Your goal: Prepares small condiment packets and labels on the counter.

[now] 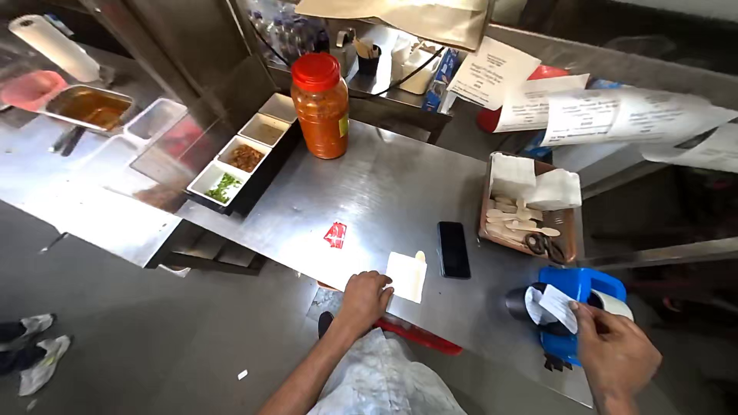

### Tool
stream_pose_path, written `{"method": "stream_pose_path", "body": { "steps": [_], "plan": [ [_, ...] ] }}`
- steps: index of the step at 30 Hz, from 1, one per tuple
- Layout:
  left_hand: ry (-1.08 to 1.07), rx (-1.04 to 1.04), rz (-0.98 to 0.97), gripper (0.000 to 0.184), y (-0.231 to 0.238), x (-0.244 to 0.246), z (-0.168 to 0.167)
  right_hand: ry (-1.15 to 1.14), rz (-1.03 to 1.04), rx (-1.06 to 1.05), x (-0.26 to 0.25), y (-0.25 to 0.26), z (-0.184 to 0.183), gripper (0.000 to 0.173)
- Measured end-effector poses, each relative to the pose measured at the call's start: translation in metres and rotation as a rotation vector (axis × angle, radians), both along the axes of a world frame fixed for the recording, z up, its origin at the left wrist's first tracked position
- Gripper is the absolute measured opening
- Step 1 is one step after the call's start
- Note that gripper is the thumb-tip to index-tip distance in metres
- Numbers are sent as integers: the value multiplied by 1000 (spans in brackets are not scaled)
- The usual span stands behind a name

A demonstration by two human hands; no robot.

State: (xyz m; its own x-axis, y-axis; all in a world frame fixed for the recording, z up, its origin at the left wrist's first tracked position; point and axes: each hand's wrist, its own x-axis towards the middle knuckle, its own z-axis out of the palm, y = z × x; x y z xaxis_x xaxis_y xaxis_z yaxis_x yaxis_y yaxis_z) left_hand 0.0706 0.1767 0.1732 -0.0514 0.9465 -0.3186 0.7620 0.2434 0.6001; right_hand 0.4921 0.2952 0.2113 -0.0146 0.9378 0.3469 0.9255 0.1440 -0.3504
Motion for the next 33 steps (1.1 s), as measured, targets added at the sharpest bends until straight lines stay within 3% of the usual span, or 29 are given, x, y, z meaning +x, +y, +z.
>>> {"method": "stream_pose_path", "body": {
  "steps": [4, 8, 10, 12, 15, 19, 23, 26, 29, 33],
  "plan": [
    [-246, 46, 199, 44, -3, -3, -4, 317, 173, -193, -89, 3, 18, 27],
    [-836, -15, 351, 46, 28, 16, 11, 596, 354, -441, -171, 9, 9, 18],
    [-999, 17, 430, 36, 42, 20, 20, 713, 394, -583, -199, 10, 1, 21],
    [-986, 85, 516, 26, 48, 19, 21, 778, 419, -639, -217, 9, -7, 22],
    [-903, 129, 614, 23, 44, 10, 14, 933, 414, -626, -238, 7, -16, 16],
    [-994, 164, 755, 25, 31, 4, 6, 902, 460, -566, -255, 4, -27, 30],
    [-1083, 215, 773, 29, 20, -7, -8, 801, 465, -567, -256, 5, -33, 36],
    [-849, 248, 864, 28, 17, -41, -26, 764, 389, -459, -236, 15, -26, 30],
    [-504, 208, 922, 33, 18, -94, -41, 677, 305, -318, -187, 27, -11, 28],
    [-524, 313, 938, 23, 27, -129, -45, 608, 59, -156, -91, 36, 2, 34]
  ]
}}
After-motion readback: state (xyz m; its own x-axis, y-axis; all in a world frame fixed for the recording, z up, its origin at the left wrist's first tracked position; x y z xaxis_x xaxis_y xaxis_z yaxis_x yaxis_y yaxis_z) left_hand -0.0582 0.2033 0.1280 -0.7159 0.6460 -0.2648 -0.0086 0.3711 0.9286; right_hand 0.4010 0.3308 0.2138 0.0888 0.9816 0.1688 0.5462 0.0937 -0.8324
